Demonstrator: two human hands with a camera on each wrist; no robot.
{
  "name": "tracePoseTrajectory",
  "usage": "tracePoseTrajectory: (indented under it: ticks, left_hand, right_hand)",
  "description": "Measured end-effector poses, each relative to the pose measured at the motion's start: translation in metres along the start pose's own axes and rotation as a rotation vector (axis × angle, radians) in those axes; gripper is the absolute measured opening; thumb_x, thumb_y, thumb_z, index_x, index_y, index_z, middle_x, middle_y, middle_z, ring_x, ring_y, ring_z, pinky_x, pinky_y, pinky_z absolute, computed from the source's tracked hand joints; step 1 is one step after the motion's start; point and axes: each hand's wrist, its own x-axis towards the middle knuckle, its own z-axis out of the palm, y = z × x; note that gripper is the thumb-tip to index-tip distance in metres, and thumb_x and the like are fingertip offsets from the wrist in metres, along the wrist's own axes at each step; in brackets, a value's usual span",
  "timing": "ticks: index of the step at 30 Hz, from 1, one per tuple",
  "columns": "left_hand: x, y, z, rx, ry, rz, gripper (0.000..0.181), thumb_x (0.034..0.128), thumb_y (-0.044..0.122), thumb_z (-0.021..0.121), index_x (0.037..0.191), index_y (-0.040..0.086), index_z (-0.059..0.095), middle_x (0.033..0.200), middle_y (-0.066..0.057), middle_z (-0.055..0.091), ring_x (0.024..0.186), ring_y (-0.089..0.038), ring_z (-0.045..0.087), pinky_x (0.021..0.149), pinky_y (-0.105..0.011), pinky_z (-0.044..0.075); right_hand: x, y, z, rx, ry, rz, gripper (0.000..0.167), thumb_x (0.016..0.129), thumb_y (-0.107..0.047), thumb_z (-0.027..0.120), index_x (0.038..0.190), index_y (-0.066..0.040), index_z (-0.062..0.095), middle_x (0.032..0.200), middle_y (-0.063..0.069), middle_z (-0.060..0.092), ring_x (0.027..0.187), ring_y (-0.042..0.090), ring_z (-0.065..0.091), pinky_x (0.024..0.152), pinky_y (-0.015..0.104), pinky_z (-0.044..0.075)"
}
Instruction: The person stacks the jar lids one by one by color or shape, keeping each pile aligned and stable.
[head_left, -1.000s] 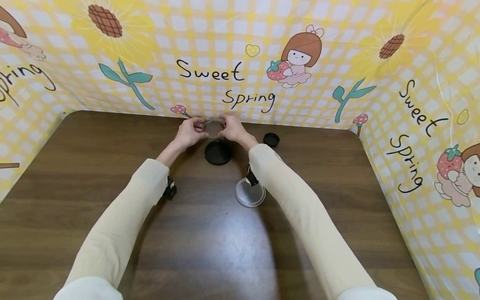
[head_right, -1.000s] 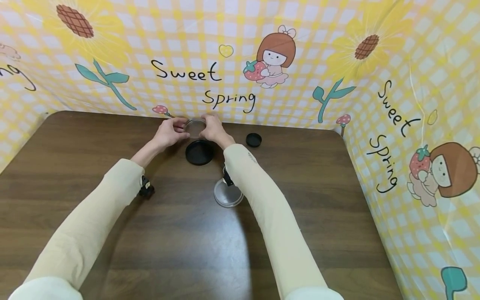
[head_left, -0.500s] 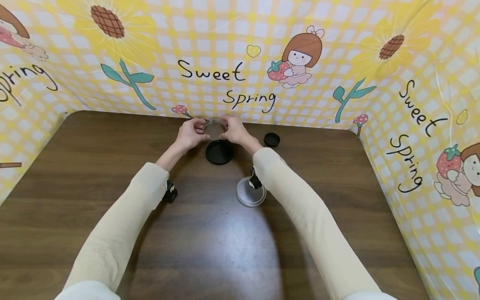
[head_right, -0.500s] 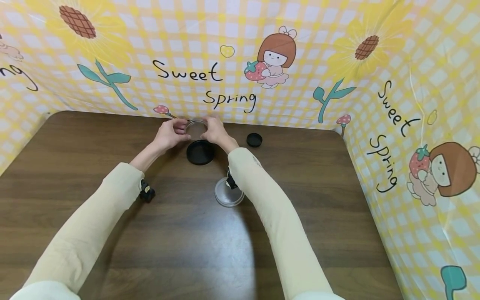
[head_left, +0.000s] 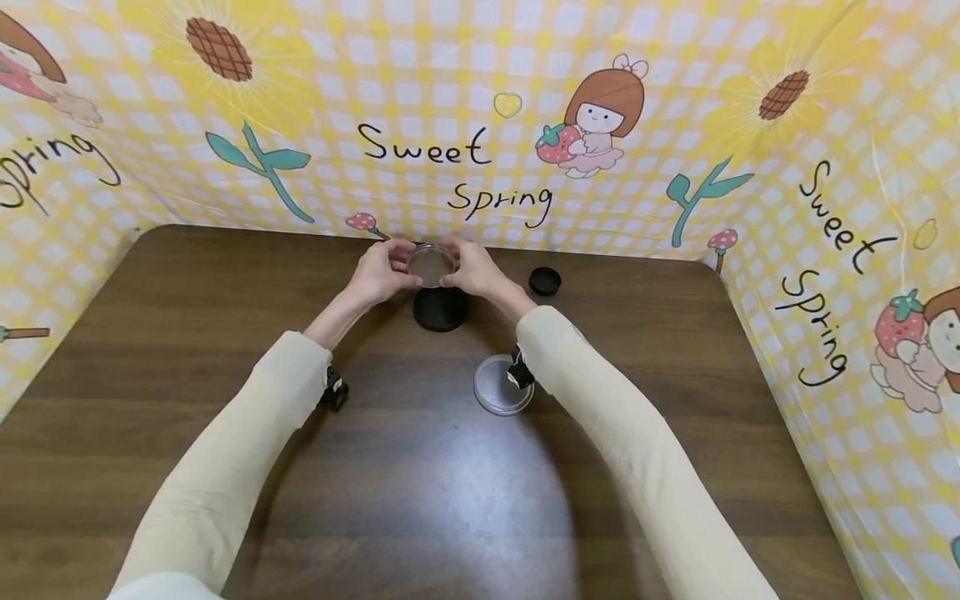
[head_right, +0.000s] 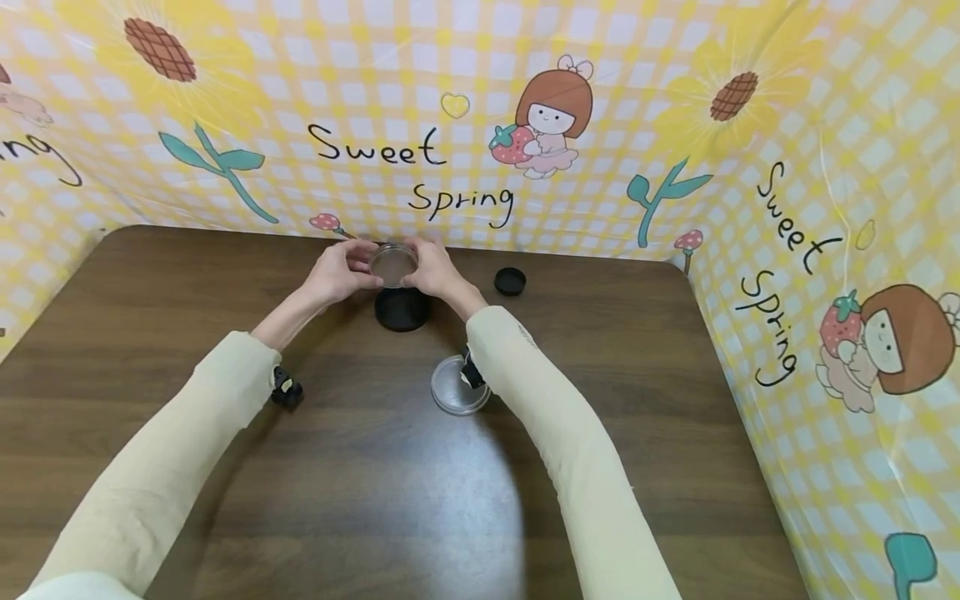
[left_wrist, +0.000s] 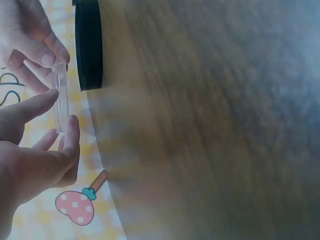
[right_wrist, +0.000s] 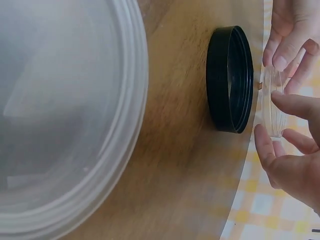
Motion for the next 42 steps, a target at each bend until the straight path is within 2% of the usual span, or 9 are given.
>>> tracePoseTrajectory:
  ticks: [4,12,20,25,30,35,42]
  left_hand:
    - [-0.005,0.002,0.005,-0.002,-0.028,0.007,0.061,0.081,-0.001,0.075,0.135,-0.001,0.048,0.127,-0.021,0.053,0.112,-0.032,0.055,0.088,-0.04,0.05]
    - [-0.013,0.013,0.013,0.03,-0.044,0.066,0.064,0.0803,-0.004,0.074,0.138,-0.002,0.046,0.122,-0.023,0.051,0.106,-0.033,0.058,0.085,-0.039,0.053]
    - [-0.019,0.018,0.016,0.041,-0.054,0.074,0.062,0.0791,-0.004,0.075,0.135,-0.003,0.049,0.12,-0.023,0.053,0.104,-0.032,0.061,0.083,-0.036,0.053]
    - [-0.025,0.016,0.016,0.024,-0.052,0.088,0.061,0.0788,-0.005,0.075,0.134,-0.004,0.049,0.12,-0.023,0.052,0.104,-0.034,0.061,0.083,-0.034,0.054]
    - [-0.032,0.017,0.018,0.014,-0.064,0.093,0.062,0.0792,-0.005,0.075,0.135,-0.004,0.048,0.121,-0.024,0.046,0.104,-0.034,0.06,0.082,-0.031,0.054]
    - [-0.039,0.021,0.022,0.014,-0.063,0.096,0.064,0.0784,-0.006,0.075,0.136,-0.005,0.047,0.121,-0.024,0.044,0.103,-0.033,0.061,0.081,-0.031,0.054]
    - [-0.045,0.026,0.026,0.011,-0.058,0.1,0.064,0.0783,-0.006,0.076,0.136,-0.003,0.048,0.119,-0.024,0.044,0.101,-0.032,0.06,0.081,-0.031,0.054]
  right_hand:
    - [-0.011,0.001,-0.001,0.013,0.008,-0.001,0.069,0.082,-0.002,0.075,0.142,0.003,0.041,0.132,0.019,0.052,0.106,0.028,0.057,0.087,0.032,0.047]
    - [-0.026,-0.001,-0.005,-0.026,0.037,0.028,0.068,0.082,-0.007,0.076,0.142,-0.003,0.044,0.13,0.017,0.05,0.106,0.026,0.049,0.086,0.031,0.045]
    - [-0.039,-0.004,-0.004,-0.041,0.067,0.034,0.066,0.082,-0.006,0.077,0.14,-0.002,0.046,0.116,0.015,0.05,0.104,0.023,0.045,0.081,0.029,0.045]
    - [-0.047,-0.008,-0.002,-0.007,0.076,0.041,0.068,0.081,-0.005,0.077,0.141,-0.003,0.046,0.122,0.016,0.045,0.104,0.023,0.049,0.081,0.028,0.047]
    - [-0.055,-0.009,0.0,0.029,0.099,0.031,0.068,0.08,-0.002,0.077,0.14,-0.001,0.046,0.128,0.017,0.047,0.109,0.024,0.05,0.082,0.026,0.048]
    - [-0.062,-0.008,0.002,0.07,0.129,0.038,0.068,0.078,0.002,0.078,0.139,0.0,0.047,0.128,0.018,0.044,0.105,0.027,0.058,0.082,0.023,0.051]
    - [-0.071,-0.007,0.002,0.11,0.144,0.058,0.068,0.078,0.003,0.077,0.139,-0.002,0.048,0.127,0.018,0.041,0.104,0.029,0.057,0.082,0.024,0.051]
